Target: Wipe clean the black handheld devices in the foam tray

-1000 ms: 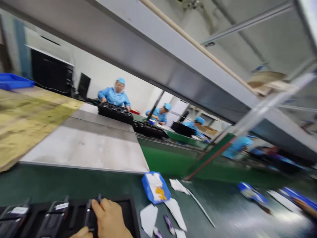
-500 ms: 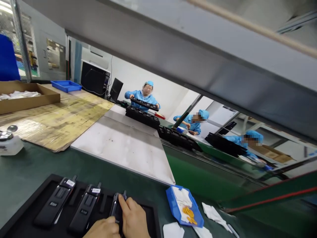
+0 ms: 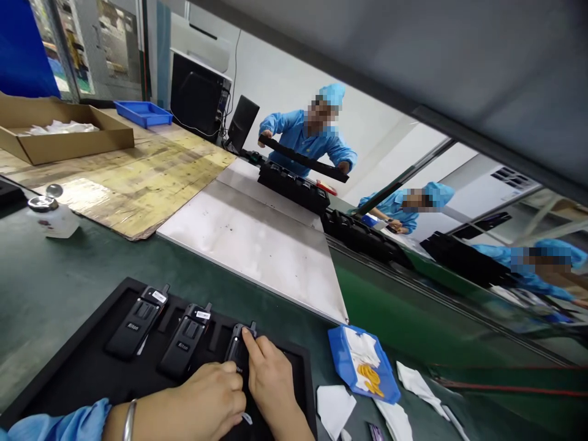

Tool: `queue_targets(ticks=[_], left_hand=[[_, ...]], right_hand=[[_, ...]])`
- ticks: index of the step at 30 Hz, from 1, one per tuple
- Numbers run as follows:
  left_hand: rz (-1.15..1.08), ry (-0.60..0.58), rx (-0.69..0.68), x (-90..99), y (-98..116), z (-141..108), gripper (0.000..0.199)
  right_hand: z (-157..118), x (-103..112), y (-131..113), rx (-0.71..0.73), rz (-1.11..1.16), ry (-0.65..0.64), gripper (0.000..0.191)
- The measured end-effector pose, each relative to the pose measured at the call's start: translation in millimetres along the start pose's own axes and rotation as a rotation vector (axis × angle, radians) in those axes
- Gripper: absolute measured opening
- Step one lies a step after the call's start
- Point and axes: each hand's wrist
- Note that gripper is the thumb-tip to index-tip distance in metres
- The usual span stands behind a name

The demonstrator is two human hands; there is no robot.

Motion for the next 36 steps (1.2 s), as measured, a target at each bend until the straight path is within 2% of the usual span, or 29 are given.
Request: queue_targets(ticks=[12,19,29,36], left_hand=[[-0.03,0.026,-0.018,-8.7,-3.6,-0.6,0.009],[-0.015,0.028,-0.024,-6.5,-3.7,0.5,0.011],[-0.006,0.044,-0.042,-7.1,-3.3,-0.9,0.011],[-0.016,0.064,-0.046,-6.1,-2.7,-0.2,0.01]], right_hand=[[3.5,2.9,-0.8,0.0,0.047,0.033,0.041],[1.5,1.3,1.3,0.012,0.066,0.07,0.039],[1.0,0.2,1.5,0.002,0.031,0.001,0.043],[-1.1,-1.5,3.1,0.02,0.043,0.04,0.042]])
Point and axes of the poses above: each hand's wrist, its own z-axis towards the middle knuckle, its own x-axis out of the back of the hand, y = z × x, and after that the axes turned 2 degrees about -x, right-handed
